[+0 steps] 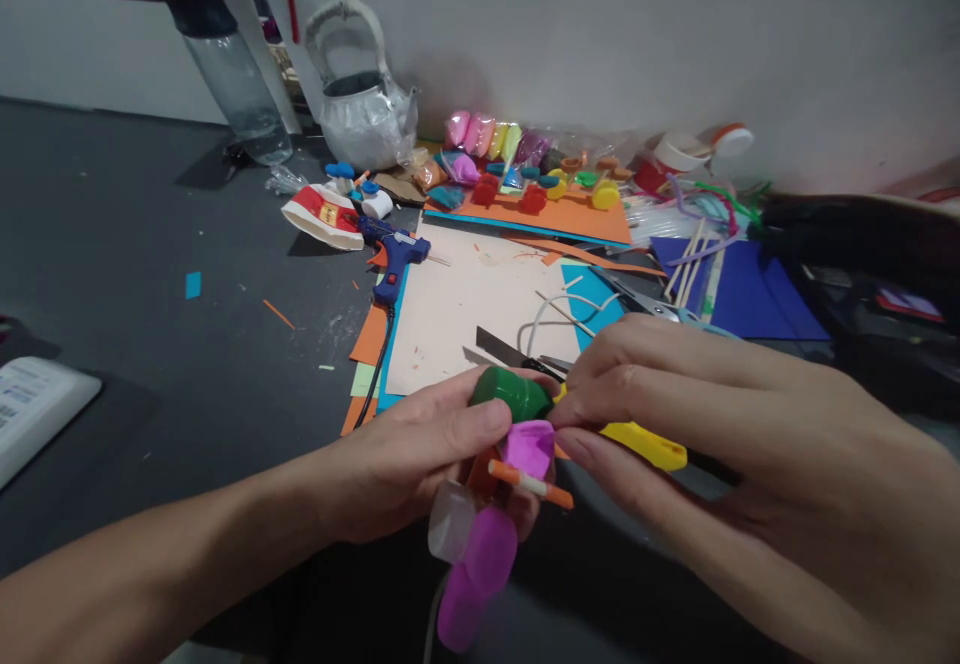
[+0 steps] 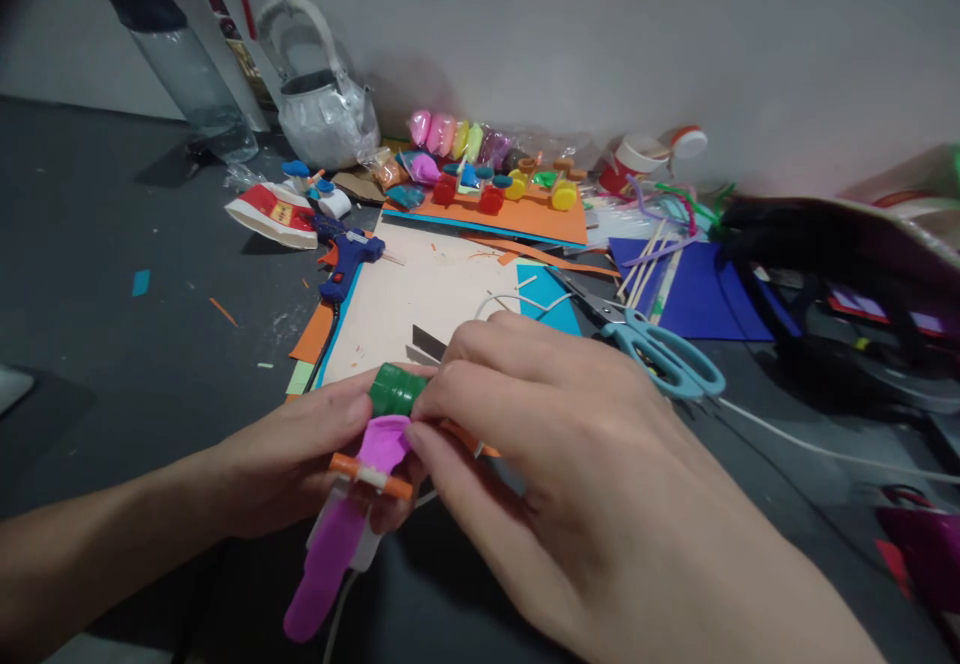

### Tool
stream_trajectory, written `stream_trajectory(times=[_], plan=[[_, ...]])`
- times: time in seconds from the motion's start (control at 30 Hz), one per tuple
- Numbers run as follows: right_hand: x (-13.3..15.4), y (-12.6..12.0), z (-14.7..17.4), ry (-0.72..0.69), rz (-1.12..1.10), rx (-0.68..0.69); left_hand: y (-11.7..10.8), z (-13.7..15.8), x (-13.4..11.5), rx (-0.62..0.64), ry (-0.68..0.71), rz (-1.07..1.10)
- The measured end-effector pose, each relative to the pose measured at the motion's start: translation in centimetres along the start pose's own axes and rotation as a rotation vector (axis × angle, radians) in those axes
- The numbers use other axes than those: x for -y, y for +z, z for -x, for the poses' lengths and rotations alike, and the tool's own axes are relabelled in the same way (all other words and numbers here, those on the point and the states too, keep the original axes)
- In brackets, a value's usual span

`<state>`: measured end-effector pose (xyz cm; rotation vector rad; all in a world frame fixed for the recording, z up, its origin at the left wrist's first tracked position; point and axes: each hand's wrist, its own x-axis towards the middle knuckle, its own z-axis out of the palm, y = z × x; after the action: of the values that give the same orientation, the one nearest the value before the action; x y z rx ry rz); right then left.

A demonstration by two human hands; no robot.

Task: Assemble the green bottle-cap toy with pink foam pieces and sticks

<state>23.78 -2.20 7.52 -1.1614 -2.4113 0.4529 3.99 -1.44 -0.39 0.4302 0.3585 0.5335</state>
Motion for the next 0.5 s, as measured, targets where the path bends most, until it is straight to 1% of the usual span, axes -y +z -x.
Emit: stream_trajectory(times=[0.17, 0.4, 0.5], plan=[[-0.07, 0.21, 0.31, 0.014, -0.048, 0.007, -0.18, -0.18, 0.11, 0.027, 0.022, -0.024], [0.1, 0.25, 0.3, 0.037, -0.05, -0.014, -0.09, -0.04, 0.17, 0.019, 0.025, -0.044], [0.36, 0.33, -0.03, 0.06, -0.04, 0.022, -0.06, -0.12, 0.16, 0.014, 0.024, -0.068]])
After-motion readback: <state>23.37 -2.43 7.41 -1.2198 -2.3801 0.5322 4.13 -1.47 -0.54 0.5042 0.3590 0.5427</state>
